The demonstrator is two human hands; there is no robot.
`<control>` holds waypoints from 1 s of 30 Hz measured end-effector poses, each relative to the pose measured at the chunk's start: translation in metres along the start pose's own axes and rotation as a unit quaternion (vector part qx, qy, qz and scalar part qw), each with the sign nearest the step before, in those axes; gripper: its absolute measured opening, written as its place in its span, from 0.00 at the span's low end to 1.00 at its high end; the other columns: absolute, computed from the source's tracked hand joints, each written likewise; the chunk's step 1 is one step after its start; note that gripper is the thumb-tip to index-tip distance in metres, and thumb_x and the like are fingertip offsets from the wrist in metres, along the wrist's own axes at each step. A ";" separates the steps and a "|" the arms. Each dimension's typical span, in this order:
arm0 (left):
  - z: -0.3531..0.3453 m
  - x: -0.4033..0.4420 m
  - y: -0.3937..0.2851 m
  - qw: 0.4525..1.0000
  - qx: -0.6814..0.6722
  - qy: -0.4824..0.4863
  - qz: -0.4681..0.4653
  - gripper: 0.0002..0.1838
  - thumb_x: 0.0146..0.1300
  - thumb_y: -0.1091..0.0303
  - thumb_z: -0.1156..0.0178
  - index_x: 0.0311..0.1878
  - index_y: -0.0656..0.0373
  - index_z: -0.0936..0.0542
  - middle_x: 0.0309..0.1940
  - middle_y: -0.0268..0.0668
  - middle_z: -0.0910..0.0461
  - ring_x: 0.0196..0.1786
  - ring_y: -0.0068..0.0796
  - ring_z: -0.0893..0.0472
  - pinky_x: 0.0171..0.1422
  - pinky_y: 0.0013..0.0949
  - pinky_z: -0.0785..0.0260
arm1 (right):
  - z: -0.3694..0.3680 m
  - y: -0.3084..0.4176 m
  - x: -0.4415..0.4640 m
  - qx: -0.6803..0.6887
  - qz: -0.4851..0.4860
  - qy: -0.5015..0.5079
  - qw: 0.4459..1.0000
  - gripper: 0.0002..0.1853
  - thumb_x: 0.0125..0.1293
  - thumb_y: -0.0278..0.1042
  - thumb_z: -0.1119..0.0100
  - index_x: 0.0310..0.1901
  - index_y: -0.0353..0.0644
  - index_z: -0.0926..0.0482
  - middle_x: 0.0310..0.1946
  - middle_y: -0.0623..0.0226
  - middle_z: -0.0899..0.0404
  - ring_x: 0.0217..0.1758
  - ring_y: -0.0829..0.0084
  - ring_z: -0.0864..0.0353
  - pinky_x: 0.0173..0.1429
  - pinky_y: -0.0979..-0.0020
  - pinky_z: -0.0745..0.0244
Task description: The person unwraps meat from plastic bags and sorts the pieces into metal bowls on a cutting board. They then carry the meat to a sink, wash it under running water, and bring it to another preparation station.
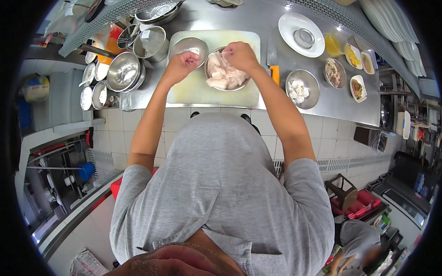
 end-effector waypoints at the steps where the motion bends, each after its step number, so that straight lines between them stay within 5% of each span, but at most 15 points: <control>1: 0.002 0.003 0.006 1.000 -0.009 -0.011 0.005 0.12 0.66 0.68 0.34 0.50 0.61 0.15 0.36 0.29 0.15 0.37 0.17 0.21 0.46 0.25 0.26 | 0.008 -0.002 -0.003 0.097 -0.042 0.008 0.994 0.12 0.60 0.32 0.35 0.45 0.38 0.15 0.35 0.57 0.12 0.38 0.65 0.13 0.42 0.64 0.19; 2: 0.004 0.006 0.005 0.999 -0.038 -0.001 0.017 0.14 0.67 0.67 0.35 0.53 0.61 0.17 0.41 0.28 0.15 0.40 0.15 0.21 0.47 0.25 0.27 | 0.013 0.002 -0.005 0.243 -0.112 0.061 0.962 0.10 0.63 0.29 0.34 0.44 0.34 0.15 0.33 0.62 0.13 0.34 0.74 0.15 0.38 0.71 0.22; 8: -0.030 0.023 -0.023 0.965 -0.232 0.126 0.007 0.18 0.68 0.67 0.39 0.59 0.60 0.20 0.49 0.31 0.17 0.45 0.19 0.20 0.56 0.28 0.29 | 0.024 0.015 -0.016 0.349 -0.067 0.132 0.925 0.07 0.63 0.27 0.34 0.42 0.36 0.15 0.31 0.67 0.15 0.30 0.81 0.20 0.32 0.79 0.28; 14: -0.031 0.028 -0.027 0.919 -0.294 0.255 0.064 0.14 0.68 0.67 0.39 0.54 0.58 0.20 0.44 0.30 0.16 0.44 0.20 0.19 0.53 0.28 0.29 | 0.032 0.017 -0.021 0.396 -0.033 0.108 0.911 0.07 0.61 0.23 0.35 0.41 0.36 0.14 0.28 0.71 0.17 0.26 0.83 0.25 0.29 0.79 0.33; 23: -0.005 0.021 -0.039 0.936 -0.246 0.249 0.039 0.13 0.64 0.71 0.35 0.51 0.59 0.20 0.40 0.31 0.15 0.41 0.19 0.17 0.42 0.23 0.29 | 0.031 0.020 -0.021 0.356 -0.032 0.079 0.931 0.08 0.60 0.23 0.35 0.42 0.36 0.14 0.28 0.69 0.16 0.27 0.82 0.22 0.31 0.79 0.28; 30: 0.059 0.027 -0.064 0.965 -0.229 0.129 -0.024 0.15 0.61 0.71 0.34 0.51 0.62 0.20 0.37 0.34 0.14 0.39 0.19 0.16 0.41 0.23 0.27 | 0.038 0.036 -0.006 0.410 -0.013 0.008 0.912 0.09 0.61 0.25 0.35 0.43 0.34 0.15 0.35 0.65 0.13 0.34 0.81 0.18 0.36 0.77 0.25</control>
Point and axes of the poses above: each hand's wrist, its own x-axis towards the middle knuckle, its own z-axis out of the back of the hand, y = z × x, the point moved 2 cm from there along x, towards the middle knuckle
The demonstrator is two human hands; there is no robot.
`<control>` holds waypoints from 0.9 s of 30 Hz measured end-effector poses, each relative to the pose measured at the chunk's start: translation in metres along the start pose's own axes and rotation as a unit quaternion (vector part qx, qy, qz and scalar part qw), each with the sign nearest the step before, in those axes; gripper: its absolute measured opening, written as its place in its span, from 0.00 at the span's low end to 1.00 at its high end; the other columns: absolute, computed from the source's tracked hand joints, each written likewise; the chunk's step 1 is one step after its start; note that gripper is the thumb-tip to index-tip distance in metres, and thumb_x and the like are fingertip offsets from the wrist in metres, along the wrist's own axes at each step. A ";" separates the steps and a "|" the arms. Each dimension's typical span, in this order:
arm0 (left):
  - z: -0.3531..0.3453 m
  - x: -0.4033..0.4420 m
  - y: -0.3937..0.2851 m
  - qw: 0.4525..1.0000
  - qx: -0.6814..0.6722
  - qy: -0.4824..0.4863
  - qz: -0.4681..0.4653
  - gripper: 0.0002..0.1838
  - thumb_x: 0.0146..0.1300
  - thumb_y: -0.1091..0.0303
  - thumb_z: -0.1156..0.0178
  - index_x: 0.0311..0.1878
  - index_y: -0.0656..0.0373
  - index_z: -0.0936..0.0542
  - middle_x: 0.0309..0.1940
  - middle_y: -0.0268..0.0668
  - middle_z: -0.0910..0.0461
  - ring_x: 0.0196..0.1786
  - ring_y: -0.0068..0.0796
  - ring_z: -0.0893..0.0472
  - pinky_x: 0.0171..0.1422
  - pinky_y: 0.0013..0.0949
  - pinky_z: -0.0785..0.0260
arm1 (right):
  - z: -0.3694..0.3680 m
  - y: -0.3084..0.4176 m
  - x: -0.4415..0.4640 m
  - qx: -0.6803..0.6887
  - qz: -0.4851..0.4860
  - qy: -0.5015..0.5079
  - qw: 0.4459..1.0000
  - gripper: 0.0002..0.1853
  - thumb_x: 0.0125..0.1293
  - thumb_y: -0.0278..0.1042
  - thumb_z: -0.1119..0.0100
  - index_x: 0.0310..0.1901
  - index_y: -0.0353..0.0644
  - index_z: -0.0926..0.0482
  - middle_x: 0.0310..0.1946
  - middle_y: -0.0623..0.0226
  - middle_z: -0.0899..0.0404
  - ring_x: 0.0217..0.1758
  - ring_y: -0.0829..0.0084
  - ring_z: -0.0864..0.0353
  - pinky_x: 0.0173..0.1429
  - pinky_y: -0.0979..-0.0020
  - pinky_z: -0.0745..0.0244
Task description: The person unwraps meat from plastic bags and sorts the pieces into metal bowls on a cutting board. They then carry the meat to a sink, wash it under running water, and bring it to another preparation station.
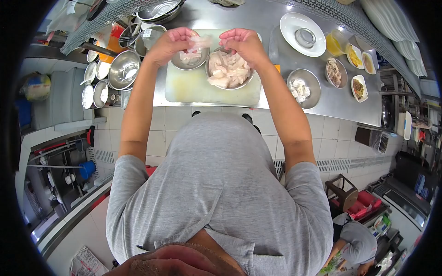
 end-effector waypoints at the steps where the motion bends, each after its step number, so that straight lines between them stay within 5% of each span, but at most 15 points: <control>1: 0.009 -0.001 0.006 1.000 0.010 -0.022 0.013 0.16 0.61 0.70 0.33 0.52 0.62 0.19 0.38 0.35 0.14 0.39 0.21 0.16 0.42 0.25 0.27 | 0.000 0.001 0.002 -0.019 -0.008 -0.011 1.000 0.09 0.62 0.24 0.36 0.44 0.34 0.15 0.36 0.64 0.13 0.35 0.80 0.18 0.37 0.77 0.25; 3: 0.028 -0.002 0.021 0.997 0.030 -0.066 0.038 0.18 0.60 0.68 0.32 0.53 0.62 0.19 0.38 0.37 0.13 0.39 0.24 0.15 0.43 0.27 0.25 | 0.001 -0.002 0.002 -0.128 -0.016 -0.022 0.991 0.11 0.61 0.26 0.35 0.46 0.36 0.16 0.38 0.62 0.12 0.37 0.78 0.17 0.41 0.75 0.24; 6: 0.044 -0.008 0.060 0.854 0.478 -0.203 -0.016 0.20 0.58 0.63 0.31 0.53 0.61 0.18 0.40 0.40 0.13 0.39 0.30 0.14 0.46 0.32 0.24 | -0.007 -0.013 -0.003 -0.359 -0.020 -0.013 0.933 0.19 0.57 0.34 0.31 0.50 0.40 0.17 0.40 0.60 0.12 0.42 0.72 0.14 0.47 0.69 0.20; 11: 0.002 -0.014 0.073 0.942 0.308 -0.136 0.007 0.19 0.57 0.63 0.31 0.50 0.61 0.16 0.39 0.41 0.13 0.40 0.34 0.15 0.47 0.36 0.24 | -0.054 -0.028 -0.018 -0.611 0.089 0.013 0.786 0.29 0.47 0.43 0.27 0.53 0.44 0.18 0.47 0.56 0.15 0.53 0.58 0.15 0.55 0.57 0.20; 15: -0.021 -0.004 0.108 0.969 0.233 -0.081 0.031 0.16 0.58 0.67 0.33 0.48 0.61 0.16 0.37 0.40 0.14 0.40 0.34 0.15 0.47 0.37 0.24 | -0.084 -0.042 -0.016 -0.682 0.068 0.025 0.728 0.18 0.55 0.35 0.37 0.50 0.46 0.19 0.43 0.50 0.16 0.49 0.52 0.16 0.49 0.52 0.20; 21: -0.037 -0.015 0.109 0.966 0.241 -0.080 0.055 0.15 0.61 0.73 0.35 0.51 0.65 0.19 0.35 0.36 0.17 0.33 0.24 0.19 0.39 0.30 0.26 | -0.080 -0.073 -0.005 -0.643 0.157 -0.043 0.749 0.13 0.55 0.34 0.36 0.42 0.43 0.19 0.34 0.52 0.16 0.39 0.53 0.14 0.42 0.56 0.19; 27: -0.038 -0.017 0.100 0.968 0.226 -0.110 0.021 0.17 0.61 0.71 0.34 0.53 0.64 0.19 0.39 0.36 0.16 0.37 0.23 0.18 0.41 0.30 0.26 | -0.032 -0.050 -0.005 -0.368 0.024 -0.032 0.929 0.14 0.54 0.37 0.34 0.42 0.44 0.15 0.36 0.53 0.14 0.40 0.57 0.14 0.47 0.58 0.21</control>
Point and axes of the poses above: each hand's wrist, its own x-axis towards the middle knuckle, its own z-axis out of the back of the hand, y = z × x, the point moved 2 cm from there along x, towards the middle knuckle
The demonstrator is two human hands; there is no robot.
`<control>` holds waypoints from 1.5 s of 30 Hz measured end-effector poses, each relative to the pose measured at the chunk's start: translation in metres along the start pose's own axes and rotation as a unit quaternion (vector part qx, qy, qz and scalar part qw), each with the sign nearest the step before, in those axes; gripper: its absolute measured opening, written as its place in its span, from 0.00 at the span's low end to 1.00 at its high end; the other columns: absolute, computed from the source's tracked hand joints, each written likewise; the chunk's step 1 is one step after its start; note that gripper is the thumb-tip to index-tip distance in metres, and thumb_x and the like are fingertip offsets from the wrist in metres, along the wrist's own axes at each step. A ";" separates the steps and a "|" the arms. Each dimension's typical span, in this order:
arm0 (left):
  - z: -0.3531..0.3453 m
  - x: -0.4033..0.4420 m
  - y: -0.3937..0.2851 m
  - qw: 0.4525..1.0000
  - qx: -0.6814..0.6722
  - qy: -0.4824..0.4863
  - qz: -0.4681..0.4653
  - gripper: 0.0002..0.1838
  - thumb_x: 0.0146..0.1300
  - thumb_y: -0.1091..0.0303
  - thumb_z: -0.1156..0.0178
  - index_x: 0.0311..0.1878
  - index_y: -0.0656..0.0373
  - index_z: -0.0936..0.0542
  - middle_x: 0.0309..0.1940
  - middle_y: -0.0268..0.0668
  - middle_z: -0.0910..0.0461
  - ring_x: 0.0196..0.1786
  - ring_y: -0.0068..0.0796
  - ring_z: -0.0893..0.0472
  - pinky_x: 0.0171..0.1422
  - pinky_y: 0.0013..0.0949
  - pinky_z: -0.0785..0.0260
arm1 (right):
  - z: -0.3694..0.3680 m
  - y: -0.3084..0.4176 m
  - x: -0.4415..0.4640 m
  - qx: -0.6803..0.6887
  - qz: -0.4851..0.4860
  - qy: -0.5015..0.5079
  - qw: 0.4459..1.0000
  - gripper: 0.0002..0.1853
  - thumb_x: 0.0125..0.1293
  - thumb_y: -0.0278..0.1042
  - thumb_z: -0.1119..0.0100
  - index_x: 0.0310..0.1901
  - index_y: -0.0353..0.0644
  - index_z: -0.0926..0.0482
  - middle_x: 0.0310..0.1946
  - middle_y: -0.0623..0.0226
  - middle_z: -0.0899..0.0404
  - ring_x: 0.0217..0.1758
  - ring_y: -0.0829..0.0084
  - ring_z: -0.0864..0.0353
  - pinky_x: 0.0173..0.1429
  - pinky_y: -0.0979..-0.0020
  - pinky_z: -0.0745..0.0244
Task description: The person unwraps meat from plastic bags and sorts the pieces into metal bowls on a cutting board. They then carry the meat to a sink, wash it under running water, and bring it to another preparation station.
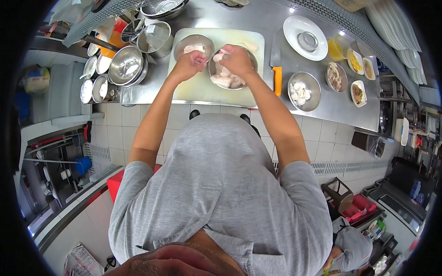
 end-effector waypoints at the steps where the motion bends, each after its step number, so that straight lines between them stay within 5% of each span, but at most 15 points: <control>1: -0.001 0.001 -0.004 1.000 -0.007 -0.003 -0.004 0.17 0.61 0.71 0.34 0.53 0.63 0.19 0.40 0.36 0.15 0.38 0.23 0.18 0.42 0.30 0.26 | 0.002 -0.009 0.001 0.062 -0.025 0.007 0.998 0.16 0.53 0.38 0.31 0.44 0.43 0.14 0.38 0.54 0.13 0.39 0.58 0.14 0.48 0.62 0.22; 4: -0.010 0.006 -0.023 0.990 -0.135 0.026 0.030 0.19 0.59 0.71 0.33 0.54 0.61 0.18 0.42 0.39 0.15 0.42 0.27 0.17 0.44 0.33 0.24 | 0.011 -0.020 0.002 0.168 -0.049 0.068 0.982 0.17 0.54 0.38 0.30 0.44 0.41 0.15 0.37 0.57 0.13 0.39 0.58 0.14 0.48 0.63 0.22; 7: -0.022 0.018 -0.027 0.991 0.121 0.021 -0.059 0.19 0.56 0.70 0.32 0.53 0.59 0.17 0.47 0.47 0.15 0.44 0.37 0.15 0.46 0.40 0.23 | 0.028 -0.002 -0.007 0.004 -0.030 0.042 0.999 0.16 0.56 0.37 0.31 0.45 0.41 0.14 0.38 0.55 0.13 0.39 0.57 0.14 0.49 0.62 0.22; 13: -0.031 0.017 -0.062 0.904 0.422 0.056 -0.043 0.18 0.51 0.66 0.32 0.47 0.59 0.14 0.48 0.51 0.16 0.48 0.46 0.14 0.49 0.47 0.21 | 0.030 -0.020 -0.009 -0.098 -0.004 0.032 0.995 0.15 0.58 0.32 0.33 0.48 0.42 0.14 0.41 0.50 0.14 0.42 0.55 0.14 0.50 0.60 0.21; 19: -0.047 0.037 -0.050 0.877 0.464 0.120 -0.011 0.17 0.50 0.60 0.31 0.42 0.59 0.13 0.41 0.49 0.15 0.46 0.46 0.14 0.49 0.46 0.20 | 0.027 -0.035 -0.005 0.054 -0.001 -0.011 0.998 0.20 0.57 0.24 0.34 0.53 0.36 0.19 0.40 0.55 0.13 0.38 0.65 0.14 0.46 0.67 0.19; 25: -0.029 0.035 -0.050 0.942 0.314 0.118 -0.015 0.17 0.52 0.60 0.31 0.40 0.62 0.14 0.40 0.45 0.14 0.41 0.38 0.14 0.45 0.38 0.21 | 0.043 -0.033 -0.009 0.269 -0.121 0.040 0.955 0.12 0.64 0.25 0.34 0.47 0.30 0.18 0.34 0.65 0.15 0.30 0.76 0.19 0.34 0.74 0.21; 28: -0.025 0.048 -0.021 0.993 0.078 0.093 0.008 0.14 0.58 0.63 0.31 0.44 0.61 0.16 0.38 0.38 0.14 0.38 0.28 0.16 0.42 0.31 0.23 | 0.040 -0.041 -0.005 0.348 -0.139 0.046 0.926 0.10 0.67 0.29 0.34 0.46 0.32 0.17 0.34 0.66 0.16 0.27 0.77 0.21 0.32 0.74 0.22; 31: -0.024 0.041 -0.047 0.978 -0.163 0.106 0.077 0.14 0.62 0.66 0.32 0.49 0.61 0.18 0.35 0.33 0.15 0.36 0.20 0.18 0.40 0.27 0.25 | 0.043 -0.030 -0.008 0.360 -0.158 0.043 0.918 0.10 0.69 0.33 0.35 0.44 0.34 0.16 0.33 0.66 0.16 0.27 0.77 0.21 0.31 0.74 0.22; 34: -0.037 0.040 -0.052 0.956 -0.255 0.120 0.086 0.15 0.64 0.65 0.32 0.50 0.62 0.19 0.35 0.33 0.15 0.34 0.20 0.18 0.38 0.25 0.26 | 0.041 -0.025 -0.007 0.419 -0.131 0.061 0.897 0.10 0.69 0.34 0.35 0.41 0.34 0.16 0.33 0.67 0.16 0.28 0.78 0.22 0.33 0.75 0.23; 45: 0.004 0.052 -0.060 0.961 -0.242 0.122 0.064 0.07 0.63 0.69 0.36 0.43 0.59 0.18 0.31 0.28 0.18 0.32 0.17 0.19 0.34 0.21 0.30 | 0.043 -0.019 -0.002 0.414 -0.132 -0.013 0.901 0.08 0.67 0.30 0.33 0.42 0.35 0.16 0.33 0.67 0.15 0.32 0.81 0.21 0.34 0.77 0.28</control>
Point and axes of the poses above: each hand's wrist, its own x-axis towards the middle knuckle, its own z-axis out of the back of the hand, y = z × x, the point moved 2 cm from there along x, towards the middle knuckle
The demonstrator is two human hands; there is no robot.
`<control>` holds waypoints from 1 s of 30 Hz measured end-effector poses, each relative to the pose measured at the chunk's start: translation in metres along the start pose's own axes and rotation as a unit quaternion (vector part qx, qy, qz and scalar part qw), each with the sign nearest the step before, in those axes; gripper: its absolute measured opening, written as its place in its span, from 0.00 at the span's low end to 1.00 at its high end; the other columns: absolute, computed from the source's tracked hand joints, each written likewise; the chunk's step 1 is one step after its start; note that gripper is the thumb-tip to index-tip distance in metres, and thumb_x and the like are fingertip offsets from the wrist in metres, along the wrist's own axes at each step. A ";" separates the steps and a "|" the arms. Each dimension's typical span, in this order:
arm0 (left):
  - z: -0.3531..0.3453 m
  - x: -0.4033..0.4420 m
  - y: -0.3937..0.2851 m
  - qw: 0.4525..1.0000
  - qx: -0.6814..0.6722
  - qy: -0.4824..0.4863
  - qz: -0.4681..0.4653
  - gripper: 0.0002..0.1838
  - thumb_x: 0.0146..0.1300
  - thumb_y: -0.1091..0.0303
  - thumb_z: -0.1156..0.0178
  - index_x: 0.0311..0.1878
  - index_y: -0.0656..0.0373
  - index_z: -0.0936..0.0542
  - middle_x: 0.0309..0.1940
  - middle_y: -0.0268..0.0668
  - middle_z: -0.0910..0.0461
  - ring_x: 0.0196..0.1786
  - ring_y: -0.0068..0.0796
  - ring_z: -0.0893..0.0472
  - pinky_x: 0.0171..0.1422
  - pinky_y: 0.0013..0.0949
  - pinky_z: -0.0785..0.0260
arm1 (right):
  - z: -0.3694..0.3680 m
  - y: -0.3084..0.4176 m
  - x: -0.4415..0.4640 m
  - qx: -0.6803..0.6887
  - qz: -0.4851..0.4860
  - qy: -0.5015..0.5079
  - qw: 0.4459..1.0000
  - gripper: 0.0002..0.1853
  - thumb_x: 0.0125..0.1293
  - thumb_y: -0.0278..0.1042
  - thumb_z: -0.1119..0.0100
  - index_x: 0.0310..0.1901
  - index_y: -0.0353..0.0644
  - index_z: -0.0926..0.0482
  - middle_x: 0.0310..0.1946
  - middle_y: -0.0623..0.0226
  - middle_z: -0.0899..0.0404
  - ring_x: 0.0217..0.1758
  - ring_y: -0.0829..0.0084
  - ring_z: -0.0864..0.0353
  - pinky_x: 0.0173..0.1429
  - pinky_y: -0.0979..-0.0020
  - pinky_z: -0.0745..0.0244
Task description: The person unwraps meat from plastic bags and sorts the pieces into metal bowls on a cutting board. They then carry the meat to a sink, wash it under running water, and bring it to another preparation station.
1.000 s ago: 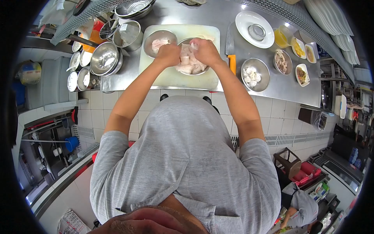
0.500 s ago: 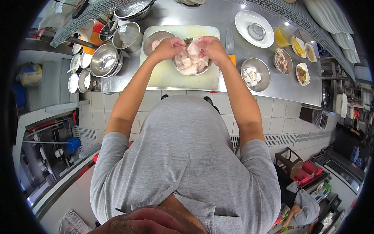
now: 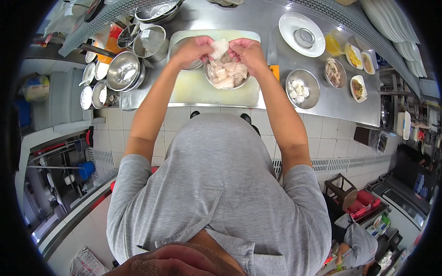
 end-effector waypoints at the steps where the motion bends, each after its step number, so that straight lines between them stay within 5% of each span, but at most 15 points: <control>1: 0.011 0.000 -0.005 1.000 0.000 -0.003 -0.014 0.07 0.63 0.69 0.36 0.43 0.58 0.18 0.31 0.27 0.18 0.32 0.16 0.19 0.34 0.21 0.30 | -0.001 0.001 -0.001 0.011 0.001 -0.001 1.000 0.08 0.67 0.30 0.33 0.42 0.35 0.16 0.33 0.67 0.15 0.33 0.81 0.21 0.34 0.78 0.28; 4: 0.043 -0.016 -0.041 0.996 0.045 -0.039 -0.059 0.09 0.62 0.67 0.37 0.42 0.60 0.18 0.32 0.30 0.17 0.31 0.18 0.19 0.35 0.22 0.29 | -0.003 0.011 -0.009 -0.120 0.011 -0.007 0.993 0.09 0.65 0.30 0.32 0.44 0.34 0.16 0.35 0.67 0.15 0.34 0.81 0.20 0.36 0.78 0.26; 11: 0.095 -0.031 -0.042 0.995 0.017 -0.074 -0.066 0.12 0.59 0.64 0.35 0.43 0.60 0.17 0.33 0.31 0.16 0.34 0.18 0.19 0.38 0.26 0.27 | 0.003 -0.006 -0.015 -0.174 0.050 0.024 0.983 0.11 0.65 0.29 0.32 0.46 0.33 0.16 0.36 0.68 0.14 0.36 0.80 0.19 0.43 0.77 0.24; 14: 0.105 -0.024 0.004 0.969 0.202 -0.137 0.042 0.14 0.58 0.61 0.34 0.44 0.60 0.17 0.33 0.35 0.15 0.35 0.25 0.17 0.42 0.30 0.25 | 0.011 -0.013 -0.012 -0.162 0.041 0.007 0.986 0.11 0.65 0.29 0.32 0.46 0.33 0.16 0.36 0.67 0.14 0.37 0.80 0.19 0.43 0.76 0.23; 17: 0.110 -0.032 0.033 0.874 0.437 -0.214 0.004 0.15 0.59 0.59 0.33 0.44 0.59 0.16 0.34 0.41 0.14 0.37 0.34 0.15 0.45 0.35 0.23 | 0.030 -0.016 -0.005 -0.165 0.036 -0.023 0.985 0.11 0.64 0.29 0.32 0.46 0.33 0.16 0.37 0.66 0.14 0.37 0.79 0.18 0.43 0.76 0.23; 20: 0.109 -0.044 0.029 0.885 0.416 -0.207 -0.028 0.16 0.59 0.58 0.33 0.44 0.60 0.15 0.35 0.44 0.14 0.38 0.41 0.14 0.46 0.38 0.23 | 0.055 -0.017 0.000 -0.195 0.024 -0.083 0.977 0.12 0.63 0.30 0.31 0.46 0.34 0.15 0.36 0.65 0.13 0.37 0.78 0.17 0.43 0.76 0.22; 26: 0.082 -0.053 0.018 0.905 0.367 -0.205 -0.064 0.17 0.60 0.57 0.33 0.43 0.60 0.15 0.33 0.42 0.14 0.38 0.37 0.14 0.44 0.37 0.24 | 0.086 -0.040 0.046 -0.420 0.048 -0.129 0.897 0.19 0.55 0.41 0.27 0.48 0.43 0.14 0.44 0.62 0.13 0.45 0.68 0.14 0.52 0.67 0.20; 29: 0.065 -0.046 0.062 0.948 0.272 -0.152 -0.069 0.12 0.64 0.64 0.33 0.41 0.63 0.16 0.29 0.37 0.15 0.28 0.21 0.18 0.34 0.28 0.26 | 0.077 -0.050 0.071 -0.523 0.041 -0.116 0.843 0.21 0.53 0.45 0.28 0.48 0.46 0.14 0.50 0.61 0.14 0.53 0.62 0.15 0.57 0.62 0.21; 30: 0.052 -0.051 0.061 0.959 0.248 -0.135 -0.025 0.13 0.64 0.62 0.33 0.41 0.64 0.16 0.29 0.38 0.15 0.28 0.24 0.17 0.34 0.29 0.26 | 0.072 -0.049 0.075 -0.554 0.047 -0.123 0.822 0.21 0.53 0.45 0.28 0.48 0.46 0.14 0.51 0.61 0.15 0.55 0.61 0.16 0.58 0.61 0.22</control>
Point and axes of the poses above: each hand's wrist, its own x-axis towards the middle knuckle, its own z-axis out of the back of the hand, y = z × x, the point moved 2 cm from there along x, towards the middle knuckle
